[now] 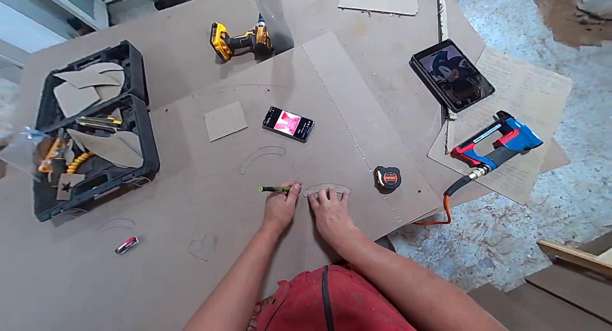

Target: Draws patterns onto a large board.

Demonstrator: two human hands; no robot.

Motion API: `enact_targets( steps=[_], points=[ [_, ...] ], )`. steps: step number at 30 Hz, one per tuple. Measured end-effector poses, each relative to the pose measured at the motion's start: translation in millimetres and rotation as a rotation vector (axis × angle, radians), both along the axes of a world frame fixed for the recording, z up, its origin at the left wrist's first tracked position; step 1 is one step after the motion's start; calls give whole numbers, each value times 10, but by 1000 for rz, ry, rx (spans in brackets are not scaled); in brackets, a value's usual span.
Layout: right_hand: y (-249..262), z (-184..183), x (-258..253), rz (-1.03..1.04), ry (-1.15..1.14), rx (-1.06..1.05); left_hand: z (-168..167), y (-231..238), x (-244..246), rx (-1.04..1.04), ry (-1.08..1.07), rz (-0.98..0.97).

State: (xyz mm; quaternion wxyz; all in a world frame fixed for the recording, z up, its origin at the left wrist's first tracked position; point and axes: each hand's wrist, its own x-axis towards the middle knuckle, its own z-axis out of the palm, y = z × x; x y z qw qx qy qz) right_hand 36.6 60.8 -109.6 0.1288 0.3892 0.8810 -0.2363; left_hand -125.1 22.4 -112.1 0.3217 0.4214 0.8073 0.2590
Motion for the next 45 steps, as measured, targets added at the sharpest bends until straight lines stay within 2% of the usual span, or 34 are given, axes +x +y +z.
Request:
enact_targets(
  steps=[7,10,15,23,29,34,45],
  points=[
    [19,19,14,-9,27,-40,-52,253,-34,4,-84,46],
    [18,23,21,-9,28,-43,16,240,-5,-46,-22,9],
    [15,-30,15,-2,26,-35,75,338,60,-85,142,-176],
    [-10,-24,27,-25,31,-93,165,935,445,-205,49,-514],
    [2,59,26,-26,-26,-112,156,1103,689,-209,37,-703],
    [25,86,33,-25,-34,-158,139,1089,706,-186,22,-720],
    [21,92,49,-20,-36,-109,124,1046,688,-189,29,-709]
  ],
)
